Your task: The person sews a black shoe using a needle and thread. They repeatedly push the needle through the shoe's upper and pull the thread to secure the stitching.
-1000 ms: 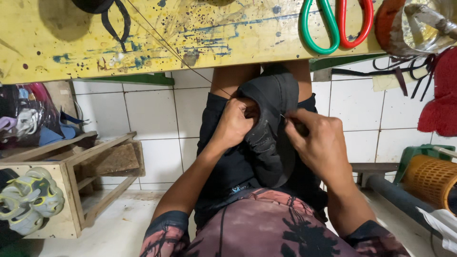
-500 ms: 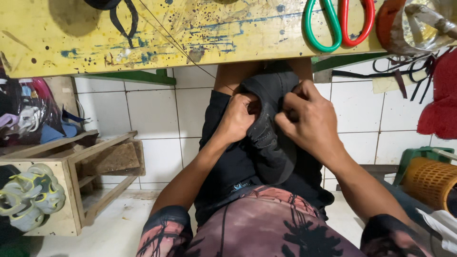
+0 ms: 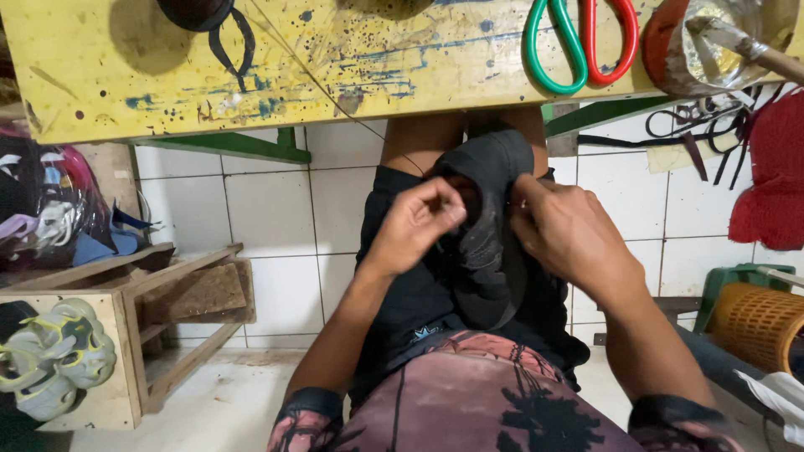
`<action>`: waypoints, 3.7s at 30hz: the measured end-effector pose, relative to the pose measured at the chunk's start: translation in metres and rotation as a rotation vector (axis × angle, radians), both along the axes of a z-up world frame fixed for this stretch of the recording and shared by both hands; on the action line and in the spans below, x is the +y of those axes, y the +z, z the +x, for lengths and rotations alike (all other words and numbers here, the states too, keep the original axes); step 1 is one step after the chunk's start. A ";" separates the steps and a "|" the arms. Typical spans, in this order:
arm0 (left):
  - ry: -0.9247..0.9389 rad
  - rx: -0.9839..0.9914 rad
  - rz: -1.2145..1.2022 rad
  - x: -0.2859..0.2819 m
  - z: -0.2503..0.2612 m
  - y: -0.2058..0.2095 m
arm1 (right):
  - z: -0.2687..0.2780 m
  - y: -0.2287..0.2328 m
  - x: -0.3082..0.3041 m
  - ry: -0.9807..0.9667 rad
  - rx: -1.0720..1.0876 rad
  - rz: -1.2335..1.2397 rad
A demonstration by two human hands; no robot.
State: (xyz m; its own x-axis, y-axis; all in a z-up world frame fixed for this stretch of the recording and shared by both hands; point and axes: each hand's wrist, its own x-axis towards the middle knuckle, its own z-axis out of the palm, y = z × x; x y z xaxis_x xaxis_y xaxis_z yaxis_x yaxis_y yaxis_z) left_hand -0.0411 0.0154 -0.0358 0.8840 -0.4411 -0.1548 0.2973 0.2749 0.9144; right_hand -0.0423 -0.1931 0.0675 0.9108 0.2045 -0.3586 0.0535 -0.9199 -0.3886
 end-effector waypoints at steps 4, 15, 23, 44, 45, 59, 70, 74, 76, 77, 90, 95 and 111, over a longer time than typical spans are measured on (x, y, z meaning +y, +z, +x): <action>-0.023 0.151 -0.263 0.002 0.008 0.014 | 0.010 0.013 0.007 -0.018 0.165 0.024; 0.084 -0.322 0.610 -0.032 0.019 0.012 | 0.011 0.015 0.014 -0.155 0.210 0.132; 0.238 -0.186 0.466 -0.027 0.008 0.022 | -0.025 -0.024 0.015 -0.159 -0.111 0.140; 0.114 -0.278 0.596 -0.029 0.015 0.025 | -0.066 -0.055 -0.002 -0.614 -0.382 0.495; 0.139 -0.275 0.610 -0.028 0.014 0.020 | -0.061 -0.045 0.008 -0.663 -0.254 0.799; 0.226 -0.345 0.714 -0.027 0.013 0.018 | -0.051 -0.066 0.008 -0.648 -0.186 1.201; 0.249 -0.285 0.676 -0.010 0.004 0.001 | -0.031 -0.019 -0.013 -0.309 0.204 1.071; 0.253 -0.238 0.646 -0.001 0.000 0.015 | -0.035 -0.021 0.011 -0.242 -0.243 0.588; 0.257 -0.238 0.629 0.003 -0.004 0.019 | -0.040 -0.024 0.029 -0.200 -0.431 0.400; 0.266 -0.241 0.631 0.005 -0.007 0.020 | -0.041 -0.022 0.040 -0.224 -0.523 0.337; 0.328 -0.214 0.516 0.032 -0.014 0.026 | -0.023 -0.040 0.080 -0.194 -0.765 0.223; 0.363 -0.254 0.543 0.041 -0.011 0.022 | -0.016 -0.044 0.088 -0.155 -0.777 0.240; 0.459 -0.196 0.598 0.062 -0.013 0.027 | 0.009 -0.052 0.113 -0.035 -0.802 0.323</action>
